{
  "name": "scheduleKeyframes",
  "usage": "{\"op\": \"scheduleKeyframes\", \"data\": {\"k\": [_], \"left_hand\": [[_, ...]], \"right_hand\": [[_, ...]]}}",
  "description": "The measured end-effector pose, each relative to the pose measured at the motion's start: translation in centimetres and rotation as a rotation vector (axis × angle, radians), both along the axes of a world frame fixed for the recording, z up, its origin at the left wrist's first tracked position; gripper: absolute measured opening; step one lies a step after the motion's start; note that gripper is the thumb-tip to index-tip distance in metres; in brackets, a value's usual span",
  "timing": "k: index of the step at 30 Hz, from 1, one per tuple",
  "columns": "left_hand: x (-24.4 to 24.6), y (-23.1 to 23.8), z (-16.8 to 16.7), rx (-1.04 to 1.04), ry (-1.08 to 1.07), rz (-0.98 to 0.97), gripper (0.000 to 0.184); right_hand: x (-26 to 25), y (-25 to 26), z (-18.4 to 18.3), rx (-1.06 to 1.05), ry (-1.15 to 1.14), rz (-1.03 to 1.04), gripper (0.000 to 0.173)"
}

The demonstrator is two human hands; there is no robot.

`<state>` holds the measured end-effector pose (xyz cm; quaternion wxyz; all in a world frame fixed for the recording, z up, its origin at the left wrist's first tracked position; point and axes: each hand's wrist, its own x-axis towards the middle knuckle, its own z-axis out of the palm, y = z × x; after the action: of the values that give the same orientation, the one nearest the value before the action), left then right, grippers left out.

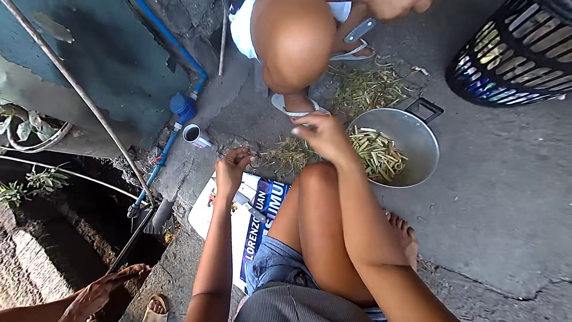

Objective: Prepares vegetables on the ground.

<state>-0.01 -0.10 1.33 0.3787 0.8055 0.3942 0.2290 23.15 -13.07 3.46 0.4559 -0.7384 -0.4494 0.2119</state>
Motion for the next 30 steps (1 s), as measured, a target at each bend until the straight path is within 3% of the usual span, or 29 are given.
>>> {"op": "scheduleKeyframes", "data": {"k": [4,11,18,20,25,30], "left_hand": [[-0.1,-0.4,0.8,0.059,-0.019,-0.002,0.019],[-0.3,-0.6,0.8,0.085,-0.096,-0.024,0.014],[-0.2,-0.3,-0.4,-0.107,-0.359,-0.052,0.012],[-0.3,-0.1,-0.6,-0.189,-0.442,-0.044,0.011],[-1.1,0.8,-0.6,-0.347,-0.591,0.127,0.014],[-3.7,2.6,-0.3,-0.328,-0.714,0.327,0.015]], "right_hand": [[-5.1,3.3,-0.8,0.163,0.050,0.196,0.017],[-7.3,4.5,-1.6,0.167,0.089,0.215,0.010],[-7.5,4.9,-2.1,0.177,0.532,0.231,0.007],[-7.5,5.5,-2.7,0.160,0.512,0.226,0.007],[-6.8,6.5,-4.4,0.050,0.193,0.182,0.016],[-5.7,7.0,-5.1,-0.058,0.147,0.135,0.017]]}}
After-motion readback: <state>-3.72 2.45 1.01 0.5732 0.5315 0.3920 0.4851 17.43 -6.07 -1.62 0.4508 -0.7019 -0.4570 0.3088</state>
